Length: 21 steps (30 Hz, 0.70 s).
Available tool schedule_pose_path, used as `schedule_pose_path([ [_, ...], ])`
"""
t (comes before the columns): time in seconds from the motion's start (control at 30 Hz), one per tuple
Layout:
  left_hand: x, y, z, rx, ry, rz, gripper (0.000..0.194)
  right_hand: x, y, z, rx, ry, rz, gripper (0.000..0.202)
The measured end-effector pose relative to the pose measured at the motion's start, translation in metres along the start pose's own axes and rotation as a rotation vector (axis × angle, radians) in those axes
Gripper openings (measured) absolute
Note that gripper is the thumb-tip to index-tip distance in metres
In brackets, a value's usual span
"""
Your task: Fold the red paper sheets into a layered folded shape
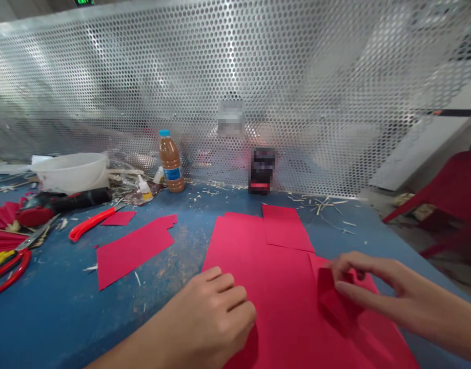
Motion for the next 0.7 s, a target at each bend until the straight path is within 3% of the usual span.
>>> schedule_pose_path([
  [0.17,0.002,-0.005,0.004,0.000,0.023,0.039,0.020,-0.015,0.010,0.000,0.220,-0.152,-0.138,0.027],
  [0.27,-0.004,-0.008,0.002,-0.011,0.008,0.015,0.018,-0.028,0.027,0.005,0.247,-0.114,0.062,0.025],
  [0.33,-0.009,-0.007,0.000,-0.020,-0.020,-0.010,0.017,-0.030,0.040,0.010,0.148,-0.029,0.211,0.030],
  [0.4,-0.013,-0.005,-0.002,-0.026,-0.047,-0.036,0.017,-0.027,0.048,0.014,0.134,0.034,0.353,0.035],
  [0.7,-0.016,-0.004,-0.003,-0.023,-0.057,-0.093,0.017,-0.008,0.045,0.011,0.343,0.258,1.034,0.033],
])
Point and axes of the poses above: each hand's wrist, its own z-axis towards the middle knuckle, its own y-axis out of the palm, x = y × z, the point moved 2 cm from there along z, towards the middle knuckle, and after that the axes turned 8 degrees about y, right-handed, at the moved point
